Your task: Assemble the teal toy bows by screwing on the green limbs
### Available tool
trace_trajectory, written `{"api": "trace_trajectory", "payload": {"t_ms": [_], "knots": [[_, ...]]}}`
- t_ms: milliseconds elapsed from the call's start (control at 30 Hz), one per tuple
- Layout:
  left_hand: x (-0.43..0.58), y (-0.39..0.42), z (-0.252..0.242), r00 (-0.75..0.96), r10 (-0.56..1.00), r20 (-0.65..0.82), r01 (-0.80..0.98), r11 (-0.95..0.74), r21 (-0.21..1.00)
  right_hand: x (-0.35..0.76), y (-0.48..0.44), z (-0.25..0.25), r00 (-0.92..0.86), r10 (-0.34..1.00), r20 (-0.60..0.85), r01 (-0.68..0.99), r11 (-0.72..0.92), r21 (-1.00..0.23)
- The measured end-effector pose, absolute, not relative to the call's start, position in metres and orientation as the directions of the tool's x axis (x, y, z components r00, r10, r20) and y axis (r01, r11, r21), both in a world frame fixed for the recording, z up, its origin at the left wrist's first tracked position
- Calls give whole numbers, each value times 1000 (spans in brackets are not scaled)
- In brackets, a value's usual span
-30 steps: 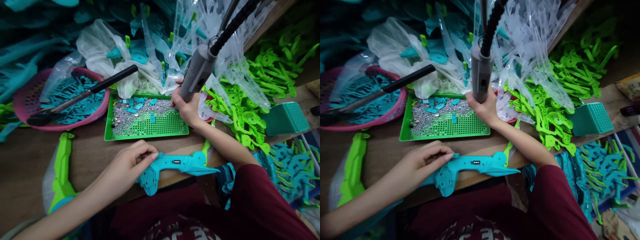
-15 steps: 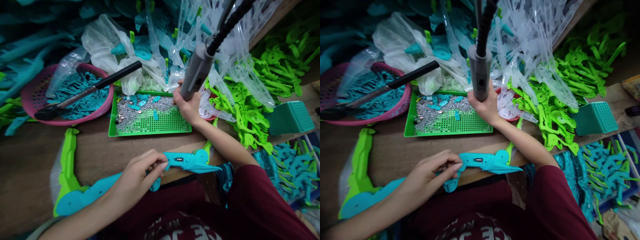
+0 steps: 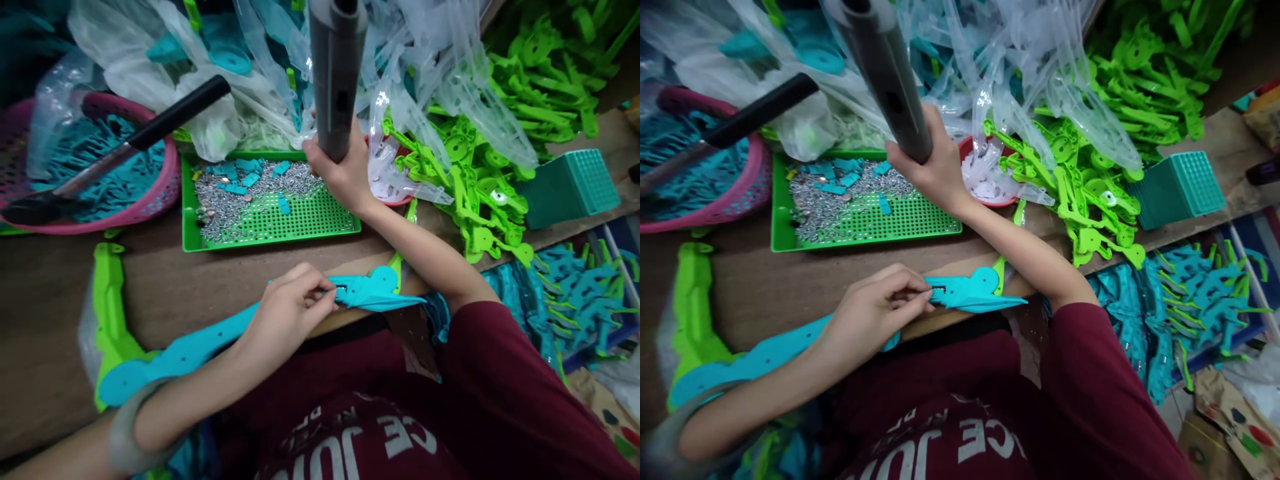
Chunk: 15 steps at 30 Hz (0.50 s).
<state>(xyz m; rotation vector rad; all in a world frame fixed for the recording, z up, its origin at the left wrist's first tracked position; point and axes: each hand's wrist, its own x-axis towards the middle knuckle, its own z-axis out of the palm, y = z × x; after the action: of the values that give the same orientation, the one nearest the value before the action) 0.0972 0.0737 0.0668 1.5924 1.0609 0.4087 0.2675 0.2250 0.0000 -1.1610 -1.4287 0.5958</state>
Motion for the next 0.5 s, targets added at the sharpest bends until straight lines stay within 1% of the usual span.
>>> {"api": "trace_trajectory", "payload": {"t_ms": [100,200,267,333,433,500], "knots": [[103,76,64,491,799,-348,436,120,892,268,224,3,102,867,487,349,427,-834],[109,79,64,405,791,-459,440,271,856,269,224,5,51,830,555,409,490,-770],[112,79,64,342,778,-528,432,369,823,270,223,5,29,814,580,435,512,-741],[114,77,63,297,767,-568,418,430,800,270,224,4,1,810,587,453,523,-722],[114,71,63,269,788,-554,401,431,808,270,223,4,-56,816,575,472,529,-705],[112,66,62,282,825,-489,411,357,839,269,223,5,-63,826,559,467,520,-715]]}}
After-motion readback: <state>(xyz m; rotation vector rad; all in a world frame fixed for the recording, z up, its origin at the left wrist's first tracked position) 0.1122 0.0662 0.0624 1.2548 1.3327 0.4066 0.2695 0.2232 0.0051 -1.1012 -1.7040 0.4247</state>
